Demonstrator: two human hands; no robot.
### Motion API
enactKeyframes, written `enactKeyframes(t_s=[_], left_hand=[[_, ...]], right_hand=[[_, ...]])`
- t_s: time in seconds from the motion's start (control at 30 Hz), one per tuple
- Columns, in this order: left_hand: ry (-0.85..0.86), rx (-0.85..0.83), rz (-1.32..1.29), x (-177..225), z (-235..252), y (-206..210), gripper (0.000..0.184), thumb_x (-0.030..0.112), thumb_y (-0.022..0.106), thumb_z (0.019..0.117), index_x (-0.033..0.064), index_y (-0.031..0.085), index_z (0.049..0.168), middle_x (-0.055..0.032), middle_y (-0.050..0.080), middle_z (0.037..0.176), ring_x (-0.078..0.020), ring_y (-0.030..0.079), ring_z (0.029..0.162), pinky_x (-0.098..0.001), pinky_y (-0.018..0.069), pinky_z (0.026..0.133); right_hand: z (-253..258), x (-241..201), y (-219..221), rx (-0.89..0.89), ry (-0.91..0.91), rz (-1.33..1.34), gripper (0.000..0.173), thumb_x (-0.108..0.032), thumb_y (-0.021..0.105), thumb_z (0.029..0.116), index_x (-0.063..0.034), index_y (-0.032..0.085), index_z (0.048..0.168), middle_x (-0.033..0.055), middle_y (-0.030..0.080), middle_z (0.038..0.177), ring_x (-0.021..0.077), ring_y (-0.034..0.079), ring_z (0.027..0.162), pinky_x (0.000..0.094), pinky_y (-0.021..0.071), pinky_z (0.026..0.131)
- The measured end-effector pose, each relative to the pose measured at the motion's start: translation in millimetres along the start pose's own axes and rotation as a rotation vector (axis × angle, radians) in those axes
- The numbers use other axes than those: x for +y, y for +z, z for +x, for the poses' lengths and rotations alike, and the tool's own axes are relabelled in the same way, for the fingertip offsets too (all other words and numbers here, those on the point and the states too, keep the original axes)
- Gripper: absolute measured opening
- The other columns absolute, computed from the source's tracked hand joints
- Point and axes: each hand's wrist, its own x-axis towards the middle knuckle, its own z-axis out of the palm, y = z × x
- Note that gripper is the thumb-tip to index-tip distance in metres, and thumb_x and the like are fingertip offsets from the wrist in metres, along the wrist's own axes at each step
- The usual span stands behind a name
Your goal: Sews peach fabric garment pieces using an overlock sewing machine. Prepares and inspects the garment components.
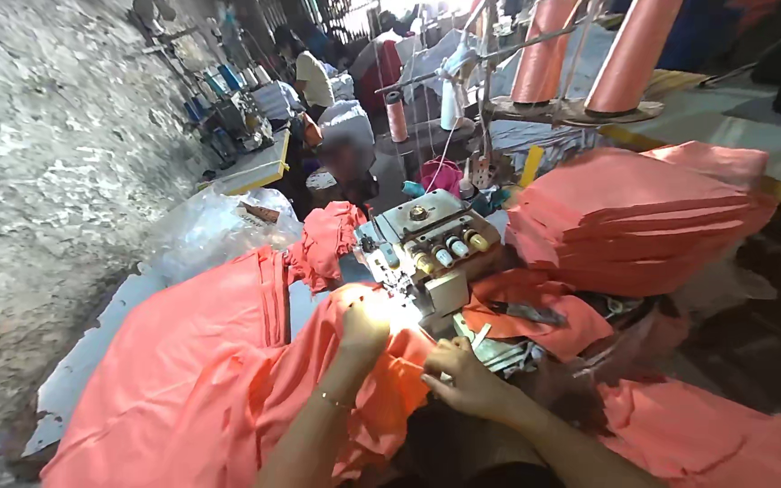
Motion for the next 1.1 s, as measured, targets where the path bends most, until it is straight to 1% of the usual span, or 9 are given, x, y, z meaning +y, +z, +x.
enactKeyframes(t_s=[0.17,0.23,0.3,0.4,0.53,0.83,0.97,1.03,1.1], left_hand=[[0.218,0.039,-0.338,-42.0,20.5,6.1,0.041,0.006,0.049,0.1007,0.0013,0.060,0.140,-0.0243,0.059,0.139,-0.0363,0.053,0.134,-0.0512,0.0394,0.115],[0.326,0.122,-0.580,-68.8,24.6,-8.7,0.031,-0.001,0.050,0.0976,-0.0033,0.071,0.121,-0.0200,0.070,0.122,-0.0261,0.066,0.116,-0.0430,0.0492,0.104],[0.173,0.319,-0.805,-93.5,37.5,-14.2,0.022,0.003,0.055,0.0999,-0.0072,0.071,0.111,-0.0180,0.073,0.106,-0.0214,0.070,0.096,-0.0400,0.0564,0.091],[-0.133,0.589,-0.642,-131.8,88.3,6.5,0.027,-0.002,0.065,0.0915,-0.0096,0.066,0.117,-0.0288,0.064,0.119,-0.0392,0.064,0.112,-0.0519,0.0517,0.100],[-0.107,0.538,-0.397,-154.8,126.4,50.3,0.060,0.021,0.077,0.0871,-0.0075,0.055,0.136,-0.0378,0.036,0.152,-0.0566,0.038,0.139,-0.0678,0.0348,0.112],[-0.010,0.555,-0.406,-157.6,123.5,53.9,0.038,0.012,0.062,0.0974,0.0027,0.063,0.134,-0.0327,0.037,0.155,-0.0528,0.038,0.141,-0.0663,0.0320,0.114],[0.145,0.885,-0.538,-159.1,97.8,19.8,0.029,0.009,0.051,0.1049,-0.0125,0.064,0.118,-0.0313,0.062,0.126,-0.0452,0.059,0.123,-0.0575,0.0451,0.107],[0.265,1.076,-0.549,-139.1,65.6,-5.8,0.024,0.007,0.054,0.1033,-0.0127,0.066,0.110,-0.0271,0.070,0.106,-0.0376,0.069,0.100,-0.0490,0.0548,0.093],[0.451,1.055,-0.467,-111.5,16.9,-22.7,0.021,0.007,0.057,0.1016,-0.0079,0.070,0.105,-0.0196,0.073,0.098,-0.0299,0.072,0.092,-0.0463,0.0570,0.089]], right_hand=[[2.1,21.5,30.9,0.154,-0.115,0.042,0.016,-0.019,0.065,0.0909,-0.0074,0.075,0.095,0.0056,0.074,0.090,0.0241,0.070,0.089,0.0498,0.0520,0.082],[-0.2,35.2,39.6,0.246,-0.157,0.103,0.024,-0.020,0.063,0.0937,-0.0096,0.074,0.113,0.0055,0.075,0.114,0.0198,0.069,0.110,0.0450,0.0530,0.097],[-3.5,50.7,50.1,0.357,-0.205,0.123,0.029,-0.023,0.061,0.0966,-0.0123,0.068,0.122,0.0048,0.070,0.124,0.0149,0.063,0.122,0.0368,0.0476,0.107],[-8.0,64.0,60.7,0.414,-0.233,0.131,0.036,-0.029,0.060,0.0973,-0.0136,0.062,0.129,0.0037,0.067,0.127,0.0121,0.058,0.127,0.0325,0.0444,0.111],[-8.3,61.7,59.5,0.387,-0.164,0.140,0.042,-0.034,0.061,0.0959,-0.0122,0.061,0.131,0.0041,0.067,0.124,0.0080,0.058,0.125,0.0265,0.0435,0.110],[-9.2,63.0,59.4,0.414,-0.198,0.119,0.040,-0.034,0.061,0.0963,-0.0118,0.062,0.129,0.0042,0.068,0.121,0.0087,0.059,0.122,0.0261,0.0453,0.108],[-11.9,57.7,55.7,0.518,-0.180,0.172,0.035,-0.034,0.062,0.0982,-0.0137,0.063,0.126,0.0028,0.068,0.128,0.0108,0.059,0.127,0.0289,0.0496,0.107],[-10.4,38.4,49.3,0.568,-0.159,0.158,0.026,-0.030,0.060,0.0990,-0.0142,0.066,0.119,0.0032,0.067,0.130,0.0123,0.058,0.129,0.0309,0.0477,0.108],[-7.2,8.8,42.2,0.611,-0.138,0.191,0.015,-0.024,0.060,0.1000,-0.0158,0.070,0.109,0.0012,0.067,0.128,0.0116,0.056,0.130,0.0303,0.0475,0.109]])
